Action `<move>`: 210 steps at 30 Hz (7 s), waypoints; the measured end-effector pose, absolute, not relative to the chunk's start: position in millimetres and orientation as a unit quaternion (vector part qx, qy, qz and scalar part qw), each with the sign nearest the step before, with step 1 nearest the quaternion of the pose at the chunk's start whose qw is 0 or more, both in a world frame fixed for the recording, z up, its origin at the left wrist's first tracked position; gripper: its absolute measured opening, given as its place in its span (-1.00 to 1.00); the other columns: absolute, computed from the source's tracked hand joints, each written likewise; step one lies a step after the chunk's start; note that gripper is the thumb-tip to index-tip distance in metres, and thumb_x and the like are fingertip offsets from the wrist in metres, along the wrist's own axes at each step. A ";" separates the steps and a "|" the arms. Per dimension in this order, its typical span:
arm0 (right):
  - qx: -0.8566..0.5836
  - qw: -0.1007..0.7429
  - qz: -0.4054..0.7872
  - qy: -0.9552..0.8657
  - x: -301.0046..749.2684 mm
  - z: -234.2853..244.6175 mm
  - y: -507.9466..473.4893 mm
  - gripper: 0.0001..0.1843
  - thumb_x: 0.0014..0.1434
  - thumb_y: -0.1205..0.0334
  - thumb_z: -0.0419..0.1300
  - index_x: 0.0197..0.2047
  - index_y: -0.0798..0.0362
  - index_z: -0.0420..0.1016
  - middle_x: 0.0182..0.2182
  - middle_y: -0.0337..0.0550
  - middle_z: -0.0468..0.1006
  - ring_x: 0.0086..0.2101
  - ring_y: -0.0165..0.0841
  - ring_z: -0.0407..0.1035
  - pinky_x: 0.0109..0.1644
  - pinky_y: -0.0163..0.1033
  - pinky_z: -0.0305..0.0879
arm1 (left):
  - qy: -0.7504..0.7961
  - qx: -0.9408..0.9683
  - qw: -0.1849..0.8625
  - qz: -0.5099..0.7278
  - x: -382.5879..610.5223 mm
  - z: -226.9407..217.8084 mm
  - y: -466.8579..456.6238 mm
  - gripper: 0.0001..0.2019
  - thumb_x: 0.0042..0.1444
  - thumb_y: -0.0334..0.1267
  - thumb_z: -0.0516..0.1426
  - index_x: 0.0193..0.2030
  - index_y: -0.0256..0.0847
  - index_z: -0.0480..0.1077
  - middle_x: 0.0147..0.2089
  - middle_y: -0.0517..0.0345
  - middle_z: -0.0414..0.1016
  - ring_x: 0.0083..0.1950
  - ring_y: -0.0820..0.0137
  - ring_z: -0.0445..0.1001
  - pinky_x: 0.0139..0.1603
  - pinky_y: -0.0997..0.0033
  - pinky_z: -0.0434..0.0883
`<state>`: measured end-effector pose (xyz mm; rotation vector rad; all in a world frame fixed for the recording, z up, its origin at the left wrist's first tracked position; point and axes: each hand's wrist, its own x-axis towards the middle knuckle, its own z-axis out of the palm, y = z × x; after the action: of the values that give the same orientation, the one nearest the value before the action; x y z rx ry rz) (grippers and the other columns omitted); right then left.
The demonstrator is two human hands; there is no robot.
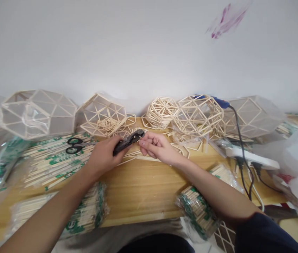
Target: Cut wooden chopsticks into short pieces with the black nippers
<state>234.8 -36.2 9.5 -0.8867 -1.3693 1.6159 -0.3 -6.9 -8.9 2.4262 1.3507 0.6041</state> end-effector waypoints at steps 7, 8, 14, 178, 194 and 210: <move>-0.322 0.394 0.664 -0.548 237.3 1.7 -33.3 -0.58 0.36 -0.13 0.25 -0.17 0.13 0.50 -0.47 -0.24 0.59 -0.67 -0.59 0.02 -0.63 -0.39 -0.14 | 0.446 0.849 0.153 0.238 -2.2 -9.5 -6.4 -0.72 0.31 0.00 0.12 -0.12 -0.16 0.48 -0.20 0.00 0.65 -0.25 0.23 0.57 -0.21 0.33 0.35; -0.319 0.395 0.663 -0.549 237.2 0.5 -33.1 -0.57 0.37 -0.13 0.24 -0.16 0.13 0.51 -0.47 -0.24 0.58 -0.67 -0.59 0.02 -0.63 -0.39 -0.15 | 0.445 0.850 0.154 0.238 -2.0 -8.8 -6.6 -0.73 0.31 0.00 0.12 -0.13 -0.16 0.48 -0.21 0.00 0.65 -0.25 0.23 0.57 -0.22 0.33 0.35; -0.322 0.406 0.653 -0.552 237.1 -2.2 -32.1 -0.60 0.37 -0.10 0.25 -0.17 0.12 0.51 -0.45 -0.25 0.60 -0.67 -0.60 0.02 -0.63 -0.39 -0.16 | 0.449 0.849 0.156 0.231 -1.9 -6.0 -6.9 -0.71 0.32 0.02 0.11 -0.20 -0.16 0.45 -0.30 0.05 0.61 -0.31 0.26 0.54 -0.27 0.36 0.31; -0.448 0.489 0.426 -0.615 228.4 -17.3 -36.6 -0.71 0.26 0.09 0.22 -0.38 -0.04 0.20 -0.53 -0.38 0.19 -0.51 -0.42 0.07 -0.41 -0.27 0.00 | 0.451 0.856 0.144 0.208 3.8 -14.3 -3.4 -0.56 0.16 -0.24 0.11 0.20 -0.19 0.37 0.16 -0.14 0.57 0.16 0.03 0.54 0.20 0.04 0.47; -0.448 0.461 0.490 -0.589 230.2 -20.1 -34.5 -0.69 0.20 -0.03 0.30 -0.31 -0.02 0.32 -0.56 -0.40 0.18 -0.53 -0.44 0.03 -0.44 -0.30 -0.06 | 0.471 0.852 0.069 0.217 5.0 -13.2 -8.6 -0.59 0.19 -0.29 0.14 0.19 -0.20 0.35 0.09 -0.16 0.54 0.14 0.01 0.52 0.17 0.06 0.44; -0.433 0.460 0.497 -0.596 232.4 -12.2 -33.0 -0.62 0.19 -0.05 0.35 -0.39 -0.01 0.31 -0.55 -0.37 0.17 -0.52 -0.45 0.02 -0.45 -0.30 -0.08 | 0.442 0.861 0.128 0.218 2.9 -15.9 -5.1 -0.59 0.21 -0.25 0.12 0.20 -0.20 0.35 0.16 -0.13 0.53 0.17 0.03 0.51 0.20 0.01 0.44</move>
<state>232.4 -33.0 -12.2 -1.0659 -1.4664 1.2226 2.9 -5.1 -15.9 2.5031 1.2858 0.6351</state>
